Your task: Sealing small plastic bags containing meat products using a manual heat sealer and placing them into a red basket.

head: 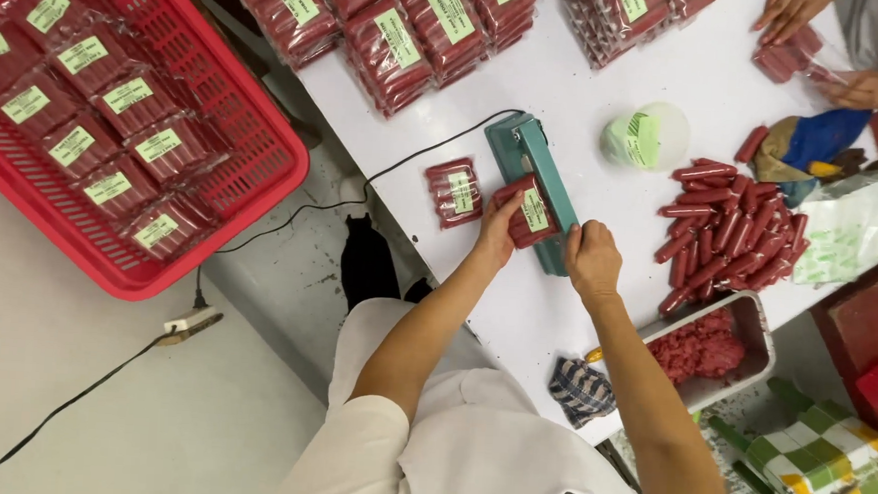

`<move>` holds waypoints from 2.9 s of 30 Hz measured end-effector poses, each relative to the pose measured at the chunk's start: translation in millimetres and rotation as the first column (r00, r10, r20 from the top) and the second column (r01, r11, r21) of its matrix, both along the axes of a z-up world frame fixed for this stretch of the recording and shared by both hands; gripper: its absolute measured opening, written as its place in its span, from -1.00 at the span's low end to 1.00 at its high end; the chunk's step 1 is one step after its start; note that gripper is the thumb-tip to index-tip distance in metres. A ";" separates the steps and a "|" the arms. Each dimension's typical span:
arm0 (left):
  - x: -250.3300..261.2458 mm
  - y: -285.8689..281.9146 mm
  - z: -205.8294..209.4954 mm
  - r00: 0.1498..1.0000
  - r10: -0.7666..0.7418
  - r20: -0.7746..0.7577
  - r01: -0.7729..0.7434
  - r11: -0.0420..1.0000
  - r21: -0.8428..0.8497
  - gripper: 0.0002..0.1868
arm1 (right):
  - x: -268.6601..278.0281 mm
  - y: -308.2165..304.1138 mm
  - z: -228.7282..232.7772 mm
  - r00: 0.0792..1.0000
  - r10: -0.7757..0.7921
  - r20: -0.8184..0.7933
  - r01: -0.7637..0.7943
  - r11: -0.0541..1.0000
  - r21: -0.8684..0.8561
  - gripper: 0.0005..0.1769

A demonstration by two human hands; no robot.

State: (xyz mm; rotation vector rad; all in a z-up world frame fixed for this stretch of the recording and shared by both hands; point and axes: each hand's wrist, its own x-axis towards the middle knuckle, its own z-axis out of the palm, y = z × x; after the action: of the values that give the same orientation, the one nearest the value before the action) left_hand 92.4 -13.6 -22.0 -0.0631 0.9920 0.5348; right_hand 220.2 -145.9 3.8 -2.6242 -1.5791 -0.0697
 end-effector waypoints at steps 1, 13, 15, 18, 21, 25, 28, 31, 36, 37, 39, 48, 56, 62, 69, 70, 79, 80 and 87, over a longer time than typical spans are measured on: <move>2.1 6.4 0.3 1.000 -0.001 -0.014 0.001 1.000 0.002 -0.52 | 1.4 5.2 -2.2 1.000 -0.001 -0.014 0.001 1.000 0.002 -0.66; -17.1 10.8 50.7 0.985 -0.170 -0.023 0.170 0.985 -0.031 -0.44 | 4.5 -3.6 -8.5 0.998 0.014 0.069 -0.013 1.000 -0.009 -0.62; -28.7 1.6 43.4 0.988 -0.149 0.026 0.150 0.987 -0.057 -0.43 | 2.0 -2.8 -9.6 0.993 0.017 0.121 -0.018 1.000 0.006 -0.63; -29.8 5.4 5.4 0.979 -0.190 0.076 0.198 0.975 -0.100 -0.49 | 1.4 -4.0 -7.9 0.992 -0.002 0.127 0.003 1.000 -0.006 -0.63; -27.5 17.6 21.4 0.971 -0.222 0.094 0.226 0.973 -0.037 -0.55 | -4.0 -0.2 1.0 0.995 -0.034 0.089 0.035 0.999 -0.015 -0.61; -32.0 17.8 23.1 0.969 -0.229 0.095 0.230 0.973 -0.003 -0.54 | -7.9 0.4 20.6 0.995 -0.098 -0.012 0.098 0.994 -0.040 -0.58; -63.6 21.2 32.2 0.948 -0.293 0.125 0.293 0.956 0.019 -0.51 | -17.6 7.0 45.9 0.973 -0.217 -0.079 0.205 0.970 -0.134 -0.53; -97.0 24.0 46.9 0.919 -0.356 0.169 0.351 0.935 0.058 -0.50 | -36.3 25.2 77.0 0.967 -0.004 0.256 -0.022 0.995 0.099 -0.74; -115.3 33.1 53.9 0.939 -0.244 0.242 0.285 0.946 -0.153 -0.57 | -120.9 98.9 73.7 0.607 -0.479 -0.634 0.236 0.871 -0.432 -0.14; -115.5 41.0 43.1 0.941 -0.237 0.239 0.279 0.948 -0.156 -0.57 | -121.0 106.2 57.1 0.608 -0.476 -0.636 0.229 0.871 -0.434 -0.14; -117.2 55.8 22.3 0.994 -0.031 0.109 0.069 0.929 -0.363 -0.56 | -122.4 120.1 24.4 0.099 -0.432 -0.897 0.371 0.852 -0.369 -0.34; -94.2 64.4 -67.3 0.643 -0.118 -0.757 0.650 0.607 0.457 -0.57 | -92.8 275.6 124.1 0.891 -0.063 -0.450 -0.065 0.963 -0.262 -0.53; -126.3 94.2 20.8 0.543 -0.475 -0.692 0.739 0.662 0.126 -0.10 | -2.9 486.9 129.4 0.878 0.093 -0.470 -0.068 0.995 0.071 -0.25; -137.2 106.9 29.2 0.664 -0.434 -0.609 0.646 0.743 0.175 -0.49 | -16.9 484.4 153.0 0.631 -0.264 -0.729 0.235 0.961 -0.145 -0.39; -79.9 124.1 49.9 0.966 -0.130 0.224 0.121 0.991 0.051 -0.24 | -45.5 266.4 109.3 0.260 -0.081 -0.962 0.306 0.952 0.002 -0.56; -81.0 121.2 65.3 0.964 -0.149 0.222 0.142 0.989 0.044 -0.24 | -53.2 229.2 99.2 0.256 -0.093 -0.962 0.326 0.945 -0.005 -0.56; -103.8 37.6 45.4 0.904 -0.317 0.288 0.298 0.948 0.109 -0.09 | -87.4 87.1 70.0 -0.200 -0.261 -0.944 0.568 0.755 -0.329 -0.65; -108.8 37.9 53.1 0.900 -0.275 0.337 0.240 0.960 0.142 -0.26 | -83.9 79.6 70.3 0.045 -0.134 -0.990 0.571 0.816 -0.085 -0.76; -132.1 13.9 20.1 0.876 -0.411 0.251 0.354 0.903 0.243 -0.37 | -47.6 49.5 123.2 0.932 0.137 -0.337 0.006 0.921 0.390 -0.73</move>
State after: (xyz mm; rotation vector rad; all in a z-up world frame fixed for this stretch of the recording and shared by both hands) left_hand -39.7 0.3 -1.9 0.2184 0.6300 0.2383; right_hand 172.5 -96.3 127.0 -2.1326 -1.3636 0.0906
